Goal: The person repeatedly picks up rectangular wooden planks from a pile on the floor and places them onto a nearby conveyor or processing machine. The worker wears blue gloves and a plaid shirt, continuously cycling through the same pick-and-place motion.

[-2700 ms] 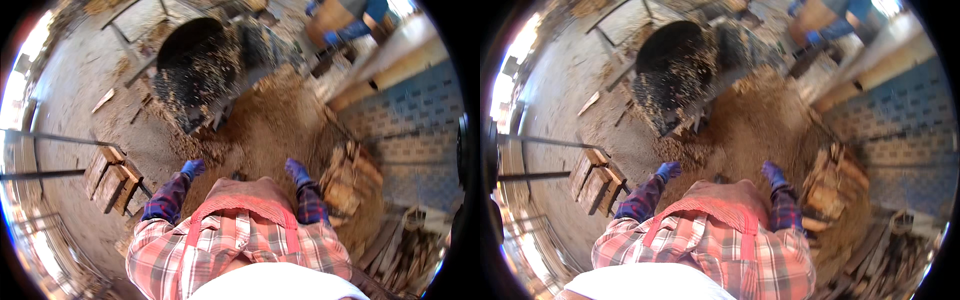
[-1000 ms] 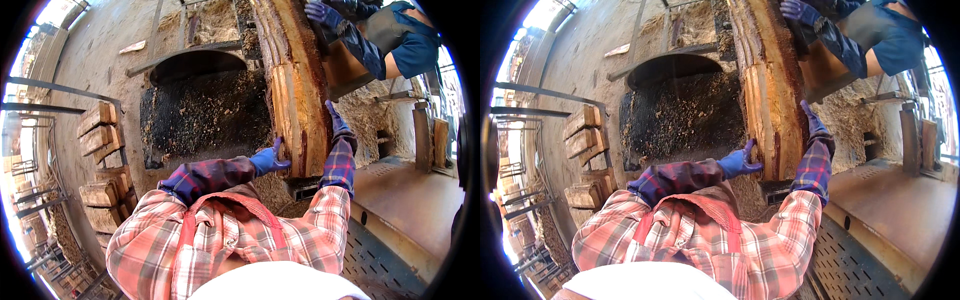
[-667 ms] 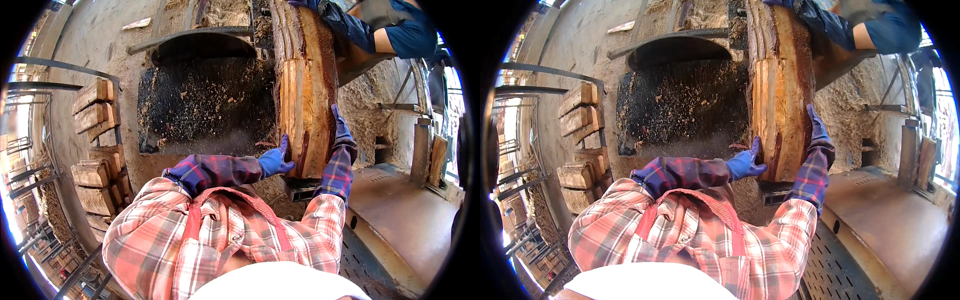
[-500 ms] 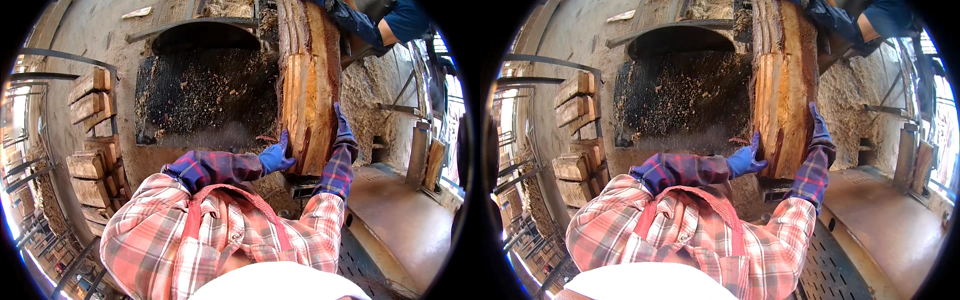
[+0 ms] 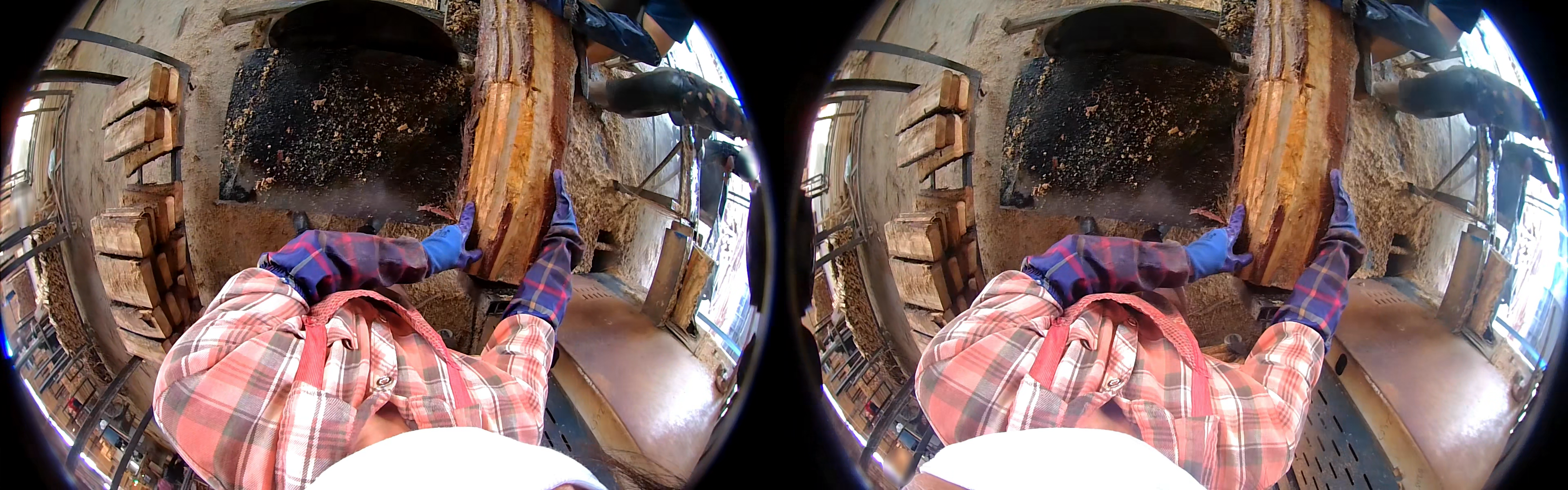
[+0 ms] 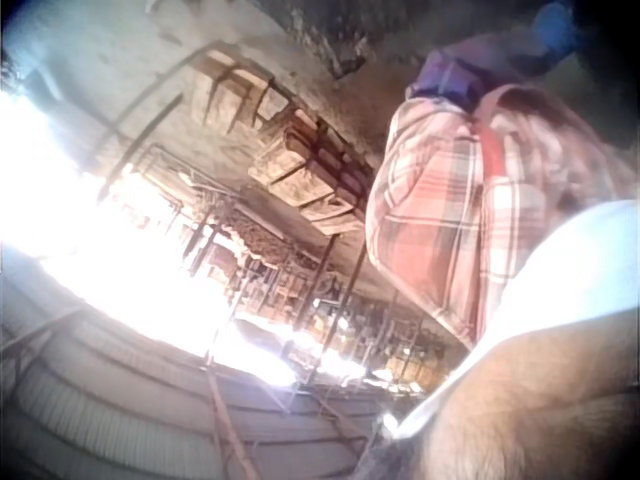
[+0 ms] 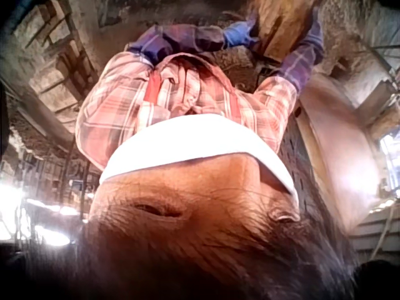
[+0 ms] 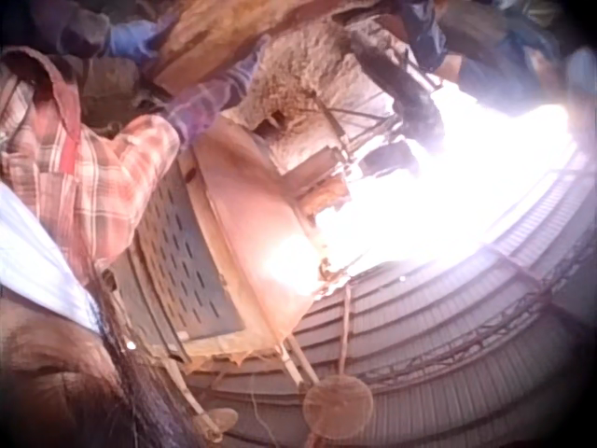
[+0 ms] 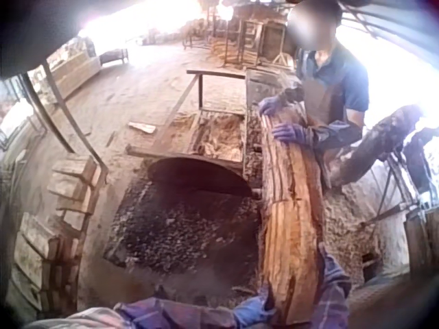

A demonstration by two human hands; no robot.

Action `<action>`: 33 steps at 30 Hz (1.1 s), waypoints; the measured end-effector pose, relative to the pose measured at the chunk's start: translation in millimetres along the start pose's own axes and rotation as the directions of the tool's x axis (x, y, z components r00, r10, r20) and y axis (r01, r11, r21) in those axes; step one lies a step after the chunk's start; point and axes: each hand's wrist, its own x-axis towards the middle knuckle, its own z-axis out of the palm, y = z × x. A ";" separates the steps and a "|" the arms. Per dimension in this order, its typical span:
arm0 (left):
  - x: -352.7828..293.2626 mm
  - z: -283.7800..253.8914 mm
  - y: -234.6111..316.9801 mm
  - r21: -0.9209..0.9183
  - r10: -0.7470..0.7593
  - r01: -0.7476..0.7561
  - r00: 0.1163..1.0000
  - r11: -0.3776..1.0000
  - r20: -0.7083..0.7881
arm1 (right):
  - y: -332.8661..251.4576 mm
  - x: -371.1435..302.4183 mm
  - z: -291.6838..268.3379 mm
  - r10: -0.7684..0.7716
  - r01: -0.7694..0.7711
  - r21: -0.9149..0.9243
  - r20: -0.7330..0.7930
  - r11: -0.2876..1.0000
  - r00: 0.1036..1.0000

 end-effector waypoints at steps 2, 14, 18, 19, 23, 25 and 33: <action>0.9 -1.4 -5.2 -0.059 0.023 -0.024 1.000 0.998 -0.015 | -1.0 -2.5 4.3 -0.012 0.012 -0.005 -0.014 1.000 1.000; -19.8 -22.5 -16.6 -0.073 0.016 -0.023 0.996 0.997 -0.085 | 5.5 -29.4 62.6 -0.107 0.103 -0.095 -0.046 0.990 0.993; -19.5 -24.8 -18.1 -0.048 0.052 -0.057 0.993 0.997 -0.110 | 8.9 -11.0 48.3 -0.141 0.139 -0.106 -0.011 0.985 0.990; -16.9 -28.3 -15.2 -0.033 -0.066 0.065 0.997 0.997 -0.026 | 14.4 0.8 38.2 -0.228 0.228 -0.148 0.014 0.962 0.974; -14.5 -27.4 -28.1 -0.046 -0.011 0.008 0.997 0.999 -0.073 | 12.0 1.1 46.6 -0.224 0.221 -0.210 0.008 0.953 0.975; -13.2 -27.7 -30.8 -0.049 -0.003 -0.001 0.998 0.999 -0.068 | 17.6 11.6 36.5 -0.220 0.219 -0.203 0.018 0.954 0.975; -18.9 -37.5 -30.7 -0.069 -0.010 0.004 0.996 0.998 -0.090 | 30.3 74.6 8.2 -0.360 0.395 -0.371 0.162 0.841 0.919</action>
